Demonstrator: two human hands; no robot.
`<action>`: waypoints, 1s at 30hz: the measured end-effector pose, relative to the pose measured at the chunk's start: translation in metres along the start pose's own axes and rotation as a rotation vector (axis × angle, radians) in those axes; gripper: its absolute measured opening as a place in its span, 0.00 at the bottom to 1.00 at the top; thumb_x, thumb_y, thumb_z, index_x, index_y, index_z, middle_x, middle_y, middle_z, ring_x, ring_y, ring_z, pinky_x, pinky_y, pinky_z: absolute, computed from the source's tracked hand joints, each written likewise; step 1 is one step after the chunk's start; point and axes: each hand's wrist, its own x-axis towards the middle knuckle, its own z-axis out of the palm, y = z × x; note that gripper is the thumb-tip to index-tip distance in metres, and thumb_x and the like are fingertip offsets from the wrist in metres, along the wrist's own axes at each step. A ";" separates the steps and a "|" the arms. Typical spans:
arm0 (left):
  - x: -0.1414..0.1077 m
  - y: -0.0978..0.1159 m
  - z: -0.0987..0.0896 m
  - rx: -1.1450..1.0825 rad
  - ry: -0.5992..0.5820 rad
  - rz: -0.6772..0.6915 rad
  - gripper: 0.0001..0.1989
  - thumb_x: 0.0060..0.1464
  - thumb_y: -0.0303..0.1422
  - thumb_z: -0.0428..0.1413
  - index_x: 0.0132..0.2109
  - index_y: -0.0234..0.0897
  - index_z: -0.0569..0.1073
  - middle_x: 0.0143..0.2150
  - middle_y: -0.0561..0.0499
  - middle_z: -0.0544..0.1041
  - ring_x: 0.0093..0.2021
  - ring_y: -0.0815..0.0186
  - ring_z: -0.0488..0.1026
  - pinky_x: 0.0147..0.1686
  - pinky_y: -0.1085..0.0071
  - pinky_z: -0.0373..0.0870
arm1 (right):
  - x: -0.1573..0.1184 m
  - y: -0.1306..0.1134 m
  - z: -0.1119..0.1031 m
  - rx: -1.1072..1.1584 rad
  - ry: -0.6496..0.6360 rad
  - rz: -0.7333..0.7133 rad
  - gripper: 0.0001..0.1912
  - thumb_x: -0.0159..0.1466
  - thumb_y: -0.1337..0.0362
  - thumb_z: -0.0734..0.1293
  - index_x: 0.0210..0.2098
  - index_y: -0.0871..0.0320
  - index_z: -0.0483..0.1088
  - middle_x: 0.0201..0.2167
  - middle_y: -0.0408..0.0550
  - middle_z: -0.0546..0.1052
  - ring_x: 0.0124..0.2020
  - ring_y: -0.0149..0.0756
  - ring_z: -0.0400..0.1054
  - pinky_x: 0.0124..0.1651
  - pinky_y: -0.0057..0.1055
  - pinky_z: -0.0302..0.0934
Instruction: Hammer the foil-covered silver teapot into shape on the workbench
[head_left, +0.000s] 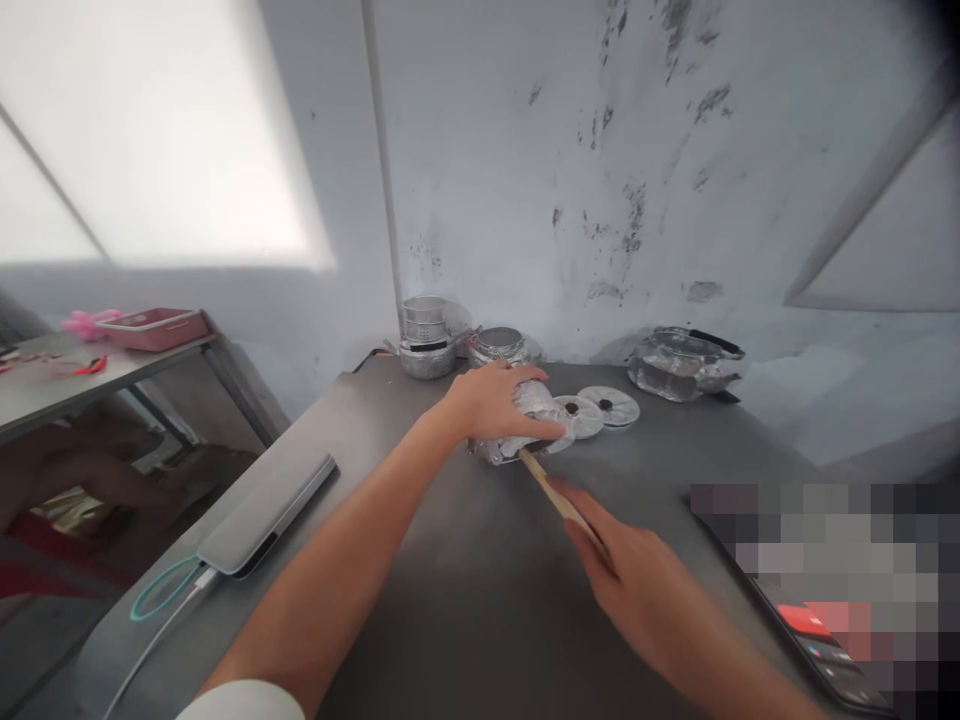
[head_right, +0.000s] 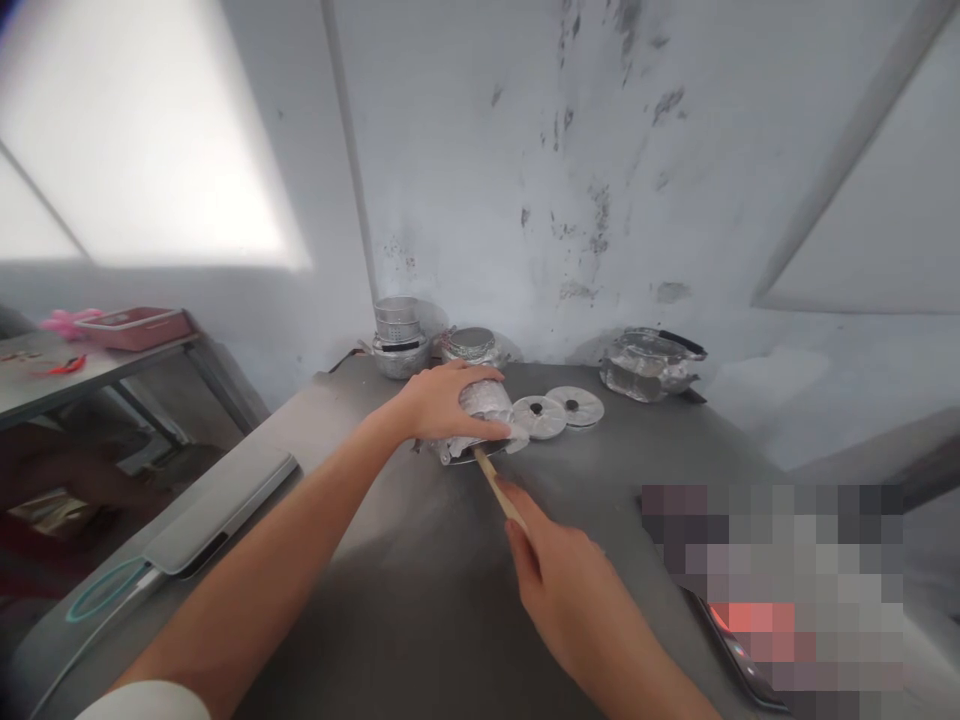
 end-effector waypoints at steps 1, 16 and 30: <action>0.000 0.000 0.000 0.000 -0.002 -0.002 0.43 0.46 0.68 0.52 0.65 0.56 0.64 0.63 0.46 0.67 0.57 0.43 0.68 0.52 0.50 0.67 | 0.000 -0.001 -0.001 0.008 0.009 -0.001 0.26 0.72 0.56 0.50 0.68 0.46 0.56 0.30 0.44 0.81 0.35 0.46 0.78 0.34 0.33 0.63; 0.000 -0.002 -0.001 -0.022 -0.001 -0.008 0.43 0.46 0.68 0.53 0.64 0.55 0.64 0.63 0.46 0.66 0.58 0.44 0.67 0.53 0.50 0.66 | -0.003 -0.008 0.000 0.045 0.047 -0.012 0.26 0.72 0.57 0.49 0.68 0.46 0.55 0.29 0.44 0.80 0.32 0.45 0.77 0.34 0.33 0.63; 0.000 -0.001 0.000 -0.012 -0.008 -0.014 0.43 0.46 0.68 0.52 0.65 0.56 0.63 0.63 0.49 0.67 0.58 0.44 0.67 0.53 0.53 0.66 | -0.004 -0.011 -0.001 0.088 0.029 0.024 0.24 0.72 0.57 0.49 0.66 0.46 0.55 0.29 0.43 0.79 0.32 0.45 0.77 0.34 0.32 0.59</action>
